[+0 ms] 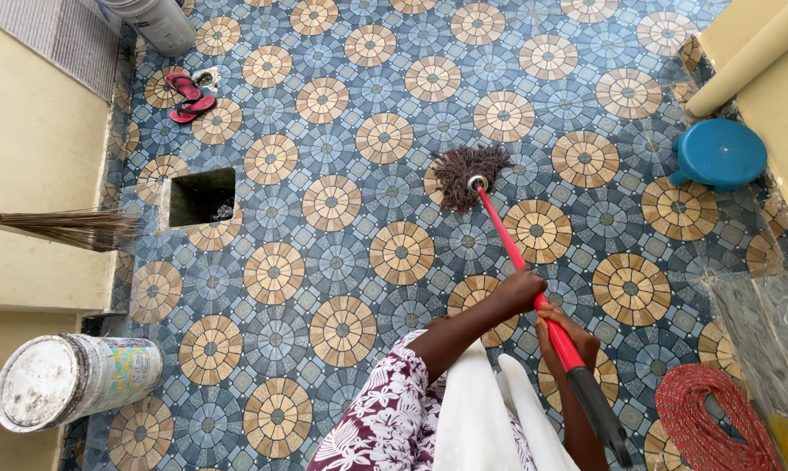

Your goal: The person mops a tiled floor using a mop, moving it across the surface to clean the area.

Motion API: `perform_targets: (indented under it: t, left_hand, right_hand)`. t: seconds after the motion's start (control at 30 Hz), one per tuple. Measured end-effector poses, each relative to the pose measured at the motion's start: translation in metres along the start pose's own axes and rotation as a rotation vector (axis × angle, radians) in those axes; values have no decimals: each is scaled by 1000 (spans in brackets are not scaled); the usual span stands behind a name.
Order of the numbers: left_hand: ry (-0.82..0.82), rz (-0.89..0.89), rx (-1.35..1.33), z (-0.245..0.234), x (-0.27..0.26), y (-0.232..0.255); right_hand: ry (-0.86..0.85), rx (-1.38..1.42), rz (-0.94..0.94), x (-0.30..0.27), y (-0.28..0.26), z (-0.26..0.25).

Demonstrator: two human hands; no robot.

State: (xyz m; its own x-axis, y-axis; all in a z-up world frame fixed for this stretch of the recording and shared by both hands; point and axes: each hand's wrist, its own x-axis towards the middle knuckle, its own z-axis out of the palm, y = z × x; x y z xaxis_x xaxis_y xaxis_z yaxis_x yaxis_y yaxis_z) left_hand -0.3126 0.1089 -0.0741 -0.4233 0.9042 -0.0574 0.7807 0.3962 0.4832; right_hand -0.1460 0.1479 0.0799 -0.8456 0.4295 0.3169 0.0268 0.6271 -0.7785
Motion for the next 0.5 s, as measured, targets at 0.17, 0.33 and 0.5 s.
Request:
perform_targets:
  t: [0.17, 0.33, 0.5]
  left_hand:
    - [236, -4, -252, -6, -35, 24]
    - [285, 10, -250, 1, -30, 4]
    - [239, -71, -209, 7, -37, -42]
  right_hand:
    - [87, 40, 100, -4, -38, -5]
    - [209, 189, 38, -5, -24, 29]
    - [74, 113, 25, -17, 26, 79]
